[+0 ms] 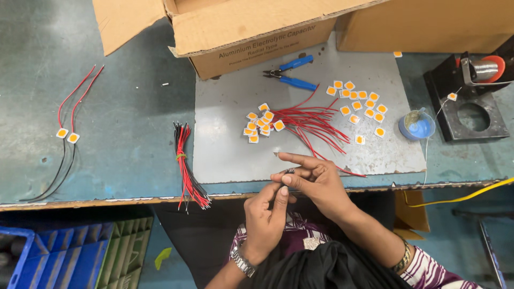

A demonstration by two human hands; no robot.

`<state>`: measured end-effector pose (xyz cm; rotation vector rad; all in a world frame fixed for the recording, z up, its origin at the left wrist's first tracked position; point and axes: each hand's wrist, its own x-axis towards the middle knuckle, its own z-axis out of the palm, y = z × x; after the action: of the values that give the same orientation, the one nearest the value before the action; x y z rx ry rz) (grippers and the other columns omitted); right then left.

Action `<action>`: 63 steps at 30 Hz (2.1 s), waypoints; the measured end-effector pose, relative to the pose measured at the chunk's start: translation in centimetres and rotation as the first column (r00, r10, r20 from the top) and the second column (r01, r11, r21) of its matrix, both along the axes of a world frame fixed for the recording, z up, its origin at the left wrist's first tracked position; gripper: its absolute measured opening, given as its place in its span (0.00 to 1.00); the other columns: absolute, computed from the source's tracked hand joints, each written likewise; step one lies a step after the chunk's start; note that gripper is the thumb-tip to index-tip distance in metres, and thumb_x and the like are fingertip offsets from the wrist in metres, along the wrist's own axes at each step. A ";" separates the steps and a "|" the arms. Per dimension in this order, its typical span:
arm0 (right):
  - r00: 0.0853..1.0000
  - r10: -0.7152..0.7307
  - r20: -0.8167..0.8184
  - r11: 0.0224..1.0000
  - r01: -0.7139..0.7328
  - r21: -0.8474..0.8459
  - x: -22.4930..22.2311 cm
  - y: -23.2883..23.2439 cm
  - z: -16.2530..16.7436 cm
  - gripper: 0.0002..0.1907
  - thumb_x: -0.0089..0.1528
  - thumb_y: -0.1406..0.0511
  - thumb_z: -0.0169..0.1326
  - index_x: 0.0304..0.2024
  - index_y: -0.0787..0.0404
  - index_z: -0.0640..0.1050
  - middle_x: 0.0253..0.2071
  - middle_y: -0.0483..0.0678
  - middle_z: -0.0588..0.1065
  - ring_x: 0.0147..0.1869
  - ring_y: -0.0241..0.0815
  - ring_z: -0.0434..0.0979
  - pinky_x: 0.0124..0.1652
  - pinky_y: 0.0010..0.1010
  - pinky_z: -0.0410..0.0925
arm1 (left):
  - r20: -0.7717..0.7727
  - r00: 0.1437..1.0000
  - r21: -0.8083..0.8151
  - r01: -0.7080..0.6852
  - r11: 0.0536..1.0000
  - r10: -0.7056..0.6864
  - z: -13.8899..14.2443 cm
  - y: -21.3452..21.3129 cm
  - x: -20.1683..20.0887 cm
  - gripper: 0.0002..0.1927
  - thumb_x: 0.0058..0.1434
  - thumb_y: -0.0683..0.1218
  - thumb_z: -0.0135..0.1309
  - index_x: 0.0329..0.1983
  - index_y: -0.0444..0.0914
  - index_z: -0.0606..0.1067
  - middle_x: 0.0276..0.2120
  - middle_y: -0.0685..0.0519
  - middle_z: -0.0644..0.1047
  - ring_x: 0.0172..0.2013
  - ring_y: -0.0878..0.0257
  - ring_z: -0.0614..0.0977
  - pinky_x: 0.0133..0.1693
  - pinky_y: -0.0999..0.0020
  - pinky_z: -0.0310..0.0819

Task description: The person strips the ends of red and black wires with pliers, dips the stripped ends into a small container of soldering paste, and uses a soldering iron to solder the wires onto the pads of small square LED chips on the workbench, setting finished LED chips aside as they are completed.

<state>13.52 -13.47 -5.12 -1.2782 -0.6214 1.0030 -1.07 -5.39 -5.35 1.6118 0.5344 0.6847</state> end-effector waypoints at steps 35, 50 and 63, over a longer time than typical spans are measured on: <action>0.110 0.217 0.970 0.976 0.003 -0.219 18.9 12.5 3.3 0.34 0.62 0.53 0.63 0.68 0.57 0.72 0.70 0.58 0.66 0.67 0.60 0.68 0.61 0.46 0.64 | 0.036 0.999 -0.267 -0.012 0.964 0.023 -3.0 2.5 -1.7 0.09 0.70 0.43 0.51 0.36 0.32 0.75 0.21 0.57 0.76 0.23 0.75 0.73 0.26 0.77 0.65; 0.249 0.040 0.968 0.996 0.066 -0.058 16.1 10.3 3.4 0.22 0.73 0.62 0.47 0.67 0.64 0.71 0.57 0.59 0.72 0.57 0.56 0.75 0.56 0.44 0.69 | 0.027 1.000 -0.377 0.016 0.926 -0.007 -2.4 3.4 -2.5 0.10 0.70 0.46 0.55 0.39 0.34 0.74 0.23 0.62 0.72 0.22 0.78 0.64 0.23 0.78 0.57; 0.974 0.191 -0.121 0.977 -0.201 -0.076 1.5 -7.4 -1.7 0.42 0.64 0.47 0.53 0.69 0.69 0.62 0.56 0.56 0.75 0.60 0.50 0.77 0.63 0.44 0.65 | 0.094 0.995 -0.621 0.090 0.779 -0.040 -3.9 2.5 -0.9 0.05 0.67 0.40 0.57 0.42 0.32 0.78 0.33 0.61 0.78 0.33 0.78 0.75 0.36 0.79 0.68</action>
<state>15.06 -20.92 -6.80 -1.2432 -0.6306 1.2698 -1.95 -2.92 -9.23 0.9626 0.5722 0.4429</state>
